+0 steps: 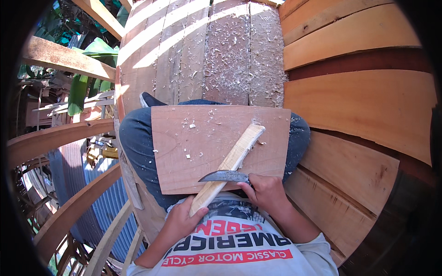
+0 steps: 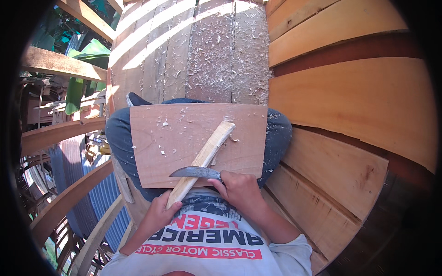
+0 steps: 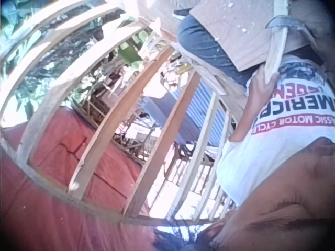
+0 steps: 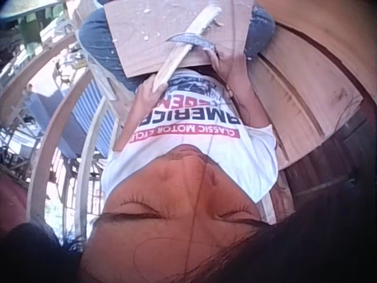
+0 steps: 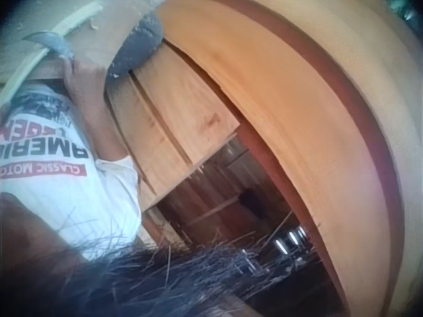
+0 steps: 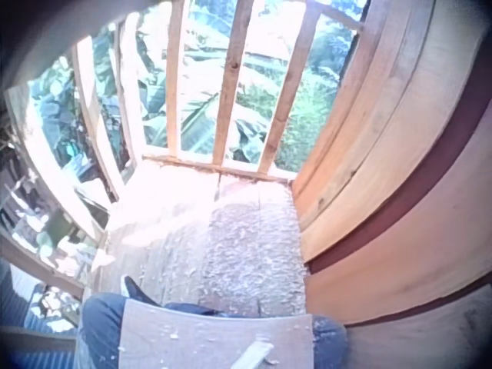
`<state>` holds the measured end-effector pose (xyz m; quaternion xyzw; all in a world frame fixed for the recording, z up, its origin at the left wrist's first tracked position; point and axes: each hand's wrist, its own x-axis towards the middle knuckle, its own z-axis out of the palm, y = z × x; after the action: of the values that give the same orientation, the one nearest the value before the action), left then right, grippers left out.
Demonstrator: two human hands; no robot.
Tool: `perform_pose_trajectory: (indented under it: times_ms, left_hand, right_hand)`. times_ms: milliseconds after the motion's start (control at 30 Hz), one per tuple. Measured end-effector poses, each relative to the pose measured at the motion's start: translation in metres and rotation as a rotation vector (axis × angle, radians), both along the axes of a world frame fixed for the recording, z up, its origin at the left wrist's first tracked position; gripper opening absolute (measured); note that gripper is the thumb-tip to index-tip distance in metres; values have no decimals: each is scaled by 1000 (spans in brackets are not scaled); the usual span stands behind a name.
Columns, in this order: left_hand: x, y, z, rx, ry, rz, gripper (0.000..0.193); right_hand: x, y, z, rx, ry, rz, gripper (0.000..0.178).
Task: The person sits cross-legged on a wooden platform and uses a curved knife to shave and shape a long, thin piece of wood. They repeatedly rotate the wood and scrape along its length, producing wood shavings that accumulate on the platform.
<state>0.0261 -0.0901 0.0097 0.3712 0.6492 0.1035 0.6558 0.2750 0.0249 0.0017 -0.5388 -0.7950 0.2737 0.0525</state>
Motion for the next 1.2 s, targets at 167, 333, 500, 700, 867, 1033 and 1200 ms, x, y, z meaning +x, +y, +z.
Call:
perform_pose_trajectory:
  times_ms: [167,333,500,700,867,1033,1200]
  left_hand:
    - [7,-7,-6,127,41,21,49]
    - [8,-15,-6,142,64,21,48]
    - [8,-14,-10,154,56,15,45]
    - [13,-11,-9,173,55,17,44]
    - [14,-18,-11,143,86,36,43]
    - [12,-14,-11,123,51,38,44]
    - [16,-10,-9,112,16,53,45]
  right_hand:
    - [3,5,1,-34,45,-85,36]
    - [21,17,-5,69,-62,-117,43]
    - [4,-10,-1,37,5,-51,45]
    - [1,-14,-3,119,2,-35,48]
    - [25,11,-6,121,-128,-109,45]
    - [2,-16,0,88,-6,-30,46]
    - [15,1,0,87,-100,-89,45]
